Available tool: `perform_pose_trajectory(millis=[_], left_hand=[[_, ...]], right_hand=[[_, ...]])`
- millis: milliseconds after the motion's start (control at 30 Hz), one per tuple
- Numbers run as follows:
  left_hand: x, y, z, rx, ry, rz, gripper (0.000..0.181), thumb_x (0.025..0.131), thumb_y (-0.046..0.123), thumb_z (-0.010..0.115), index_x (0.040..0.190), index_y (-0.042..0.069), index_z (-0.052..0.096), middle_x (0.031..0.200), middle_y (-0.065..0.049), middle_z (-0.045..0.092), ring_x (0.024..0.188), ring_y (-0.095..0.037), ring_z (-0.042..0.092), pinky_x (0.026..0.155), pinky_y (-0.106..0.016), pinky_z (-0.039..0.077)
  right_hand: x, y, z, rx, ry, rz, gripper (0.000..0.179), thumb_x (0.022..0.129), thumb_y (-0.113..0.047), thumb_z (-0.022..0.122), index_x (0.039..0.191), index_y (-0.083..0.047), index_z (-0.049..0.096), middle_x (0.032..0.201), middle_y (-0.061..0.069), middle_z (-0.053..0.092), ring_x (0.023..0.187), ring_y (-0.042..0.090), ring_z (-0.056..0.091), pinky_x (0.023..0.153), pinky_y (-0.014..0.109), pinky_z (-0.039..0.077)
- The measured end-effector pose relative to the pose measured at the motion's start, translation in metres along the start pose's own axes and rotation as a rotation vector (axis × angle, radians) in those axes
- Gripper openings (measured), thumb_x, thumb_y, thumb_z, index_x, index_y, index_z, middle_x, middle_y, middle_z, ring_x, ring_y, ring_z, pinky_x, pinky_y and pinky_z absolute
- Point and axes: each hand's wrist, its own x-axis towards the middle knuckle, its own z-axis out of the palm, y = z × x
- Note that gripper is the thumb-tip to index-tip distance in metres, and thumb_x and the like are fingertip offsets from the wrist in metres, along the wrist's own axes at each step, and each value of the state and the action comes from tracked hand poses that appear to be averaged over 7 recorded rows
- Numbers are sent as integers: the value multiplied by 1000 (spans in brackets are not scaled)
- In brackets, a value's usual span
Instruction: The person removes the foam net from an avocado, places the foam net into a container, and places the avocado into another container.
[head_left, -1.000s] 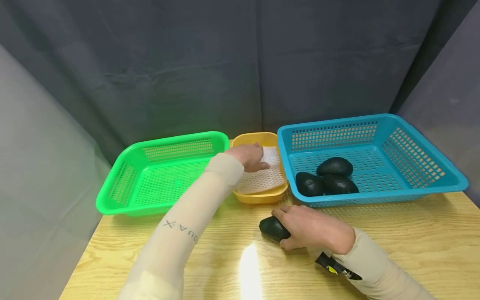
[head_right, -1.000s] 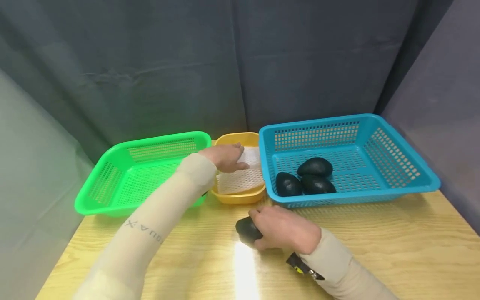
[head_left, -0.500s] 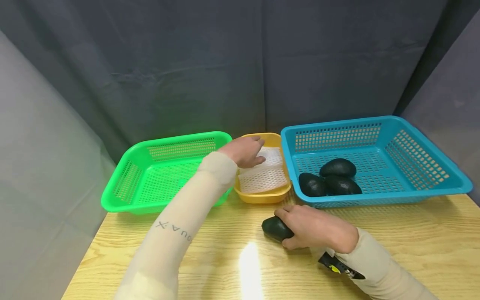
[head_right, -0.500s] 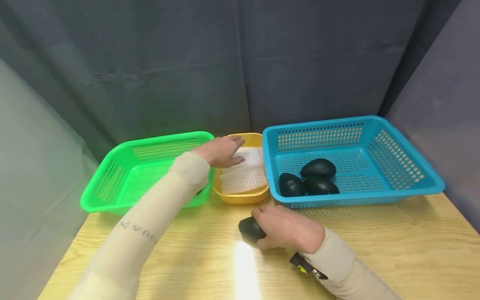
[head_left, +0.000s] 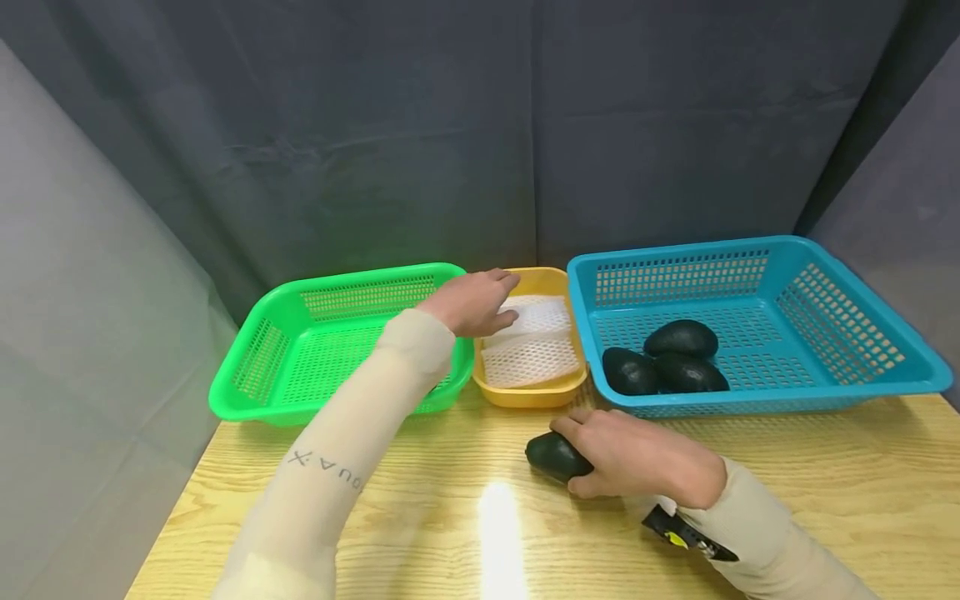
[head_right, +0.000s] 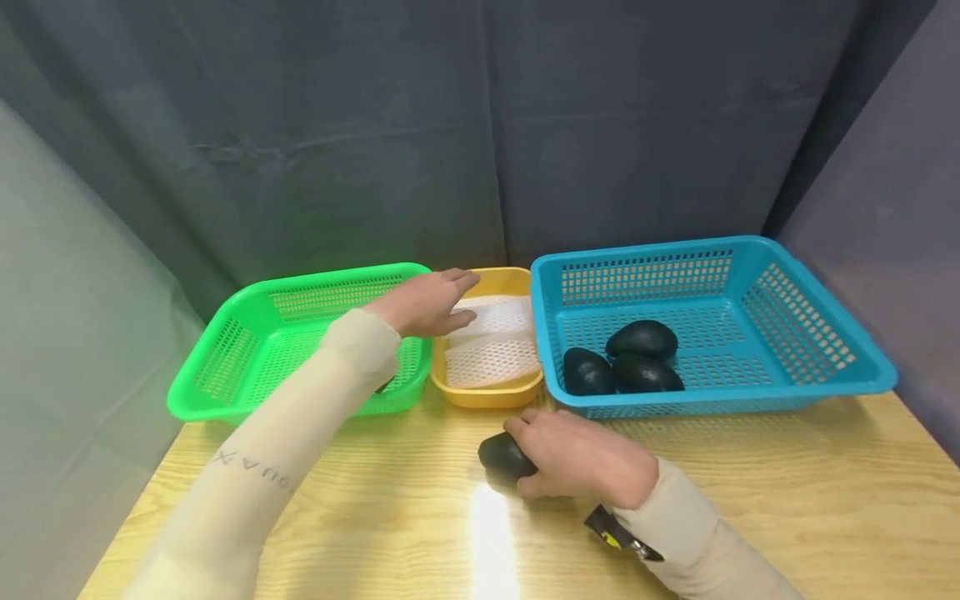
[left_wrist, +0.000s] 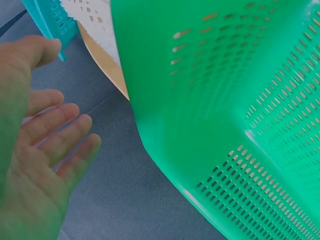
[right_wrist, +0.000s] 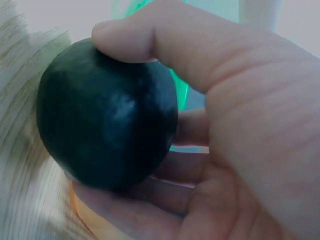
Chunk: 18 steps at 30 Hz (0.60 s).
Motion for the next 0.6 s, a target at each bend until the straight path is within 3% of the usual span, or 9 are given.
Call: perform_pose_trajectory(millis=[267,600], left_hand=[[-12,-2,0,4,50,38,63,105,39,55,159,9,40,164,-8,44,146,-26,52,122,-40,43],[-26,7,0,65,191,140,57,104,35,59,152,5,49,154,-11,56,135,-27,62,115,-39,51]], right_hand=[[-1,-1,-3,-33,42,-14,67,83,-32,80,139,-3,59,127,12,67,92,14,63,79,34,56],[-5,-1,-8,-75,157,-85,63,81,-32,79,135,-5,62,121,6,68,87,10,62,75,29,55]])
